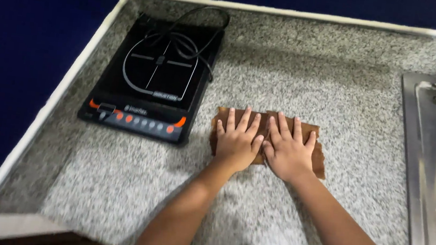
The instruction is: The person wipes a kitchen countertop and sink using two brown cloths. They clean the area around an induction cooktop and the sink basin, then rinse the cloths under running water.
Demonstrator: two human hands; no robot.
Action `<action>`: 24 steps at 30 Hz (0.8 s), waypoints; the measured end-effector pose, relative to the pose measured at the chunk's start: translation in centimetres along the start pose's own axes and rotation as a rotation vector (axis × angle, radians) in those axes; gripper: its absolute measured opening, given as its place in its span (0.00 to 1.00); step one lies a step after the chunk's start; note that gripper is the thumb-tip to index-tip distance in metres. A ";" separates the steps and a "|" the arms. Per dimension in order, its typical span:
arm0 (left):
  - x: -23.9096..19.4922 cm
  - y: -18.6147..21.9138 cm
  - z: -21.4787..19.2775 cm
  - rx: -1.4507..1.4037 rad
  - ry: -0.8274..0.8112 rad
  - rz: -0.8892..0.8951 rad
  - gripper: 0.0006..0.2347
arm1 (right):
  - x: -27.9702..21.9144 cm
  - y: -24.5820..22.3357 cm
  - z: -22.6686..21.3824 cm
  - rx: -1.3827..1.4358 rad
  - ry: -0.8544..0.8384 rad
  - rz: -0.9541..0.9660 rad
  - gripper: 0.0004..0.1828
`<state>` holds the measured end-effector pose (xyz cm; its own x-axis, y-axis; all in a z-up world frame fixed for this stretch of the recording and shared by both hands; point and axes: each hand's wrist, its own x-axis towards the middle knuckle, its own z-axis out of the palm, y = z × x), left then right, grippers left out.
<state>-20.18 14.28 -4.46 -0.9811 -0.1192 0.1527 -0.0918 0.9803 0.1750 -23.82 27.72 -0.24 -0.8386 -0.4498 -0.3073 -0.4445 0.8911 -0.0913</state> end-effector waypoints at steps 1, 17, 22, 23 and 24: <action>1.2 -0.3 0.4 -0.003 -0.002 0.008 0.22 | 1.1 0.1 -0.2 0.002 0.000 0.009 0.33; 13.5 -1.5 0.6 0.000 -0.218 -0.078 0.24 | 12.7 3.0 -2.5 0.047 0.094 0.092 0.34; 10.3 -0.5 -0.2 0.025 -0.158 -0.063 0.25 | 8.3 2.3 -2.7 0.024 0.119 0.083 0.32; 9.3 -0.3 -0.2 0.024 -0.164 -0.054 0.25 | 7.1 2.1 -2.6 0.027 0.092 0.081 0.32; 8.2 -0.1 -0.3 0.023 -0.169 -0.046 0.25 | 6.0 2.0 -2.4 0.030 0.066 0.079 0.32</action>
<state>-28.14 13.16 -2.95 -0.9903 -0.1372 -0.0213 -0.1388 0.9781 0.1552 -30.44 26.66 -0.02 -0.8902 -0.3798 -0.2515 -0.3670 0.9251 -0.0979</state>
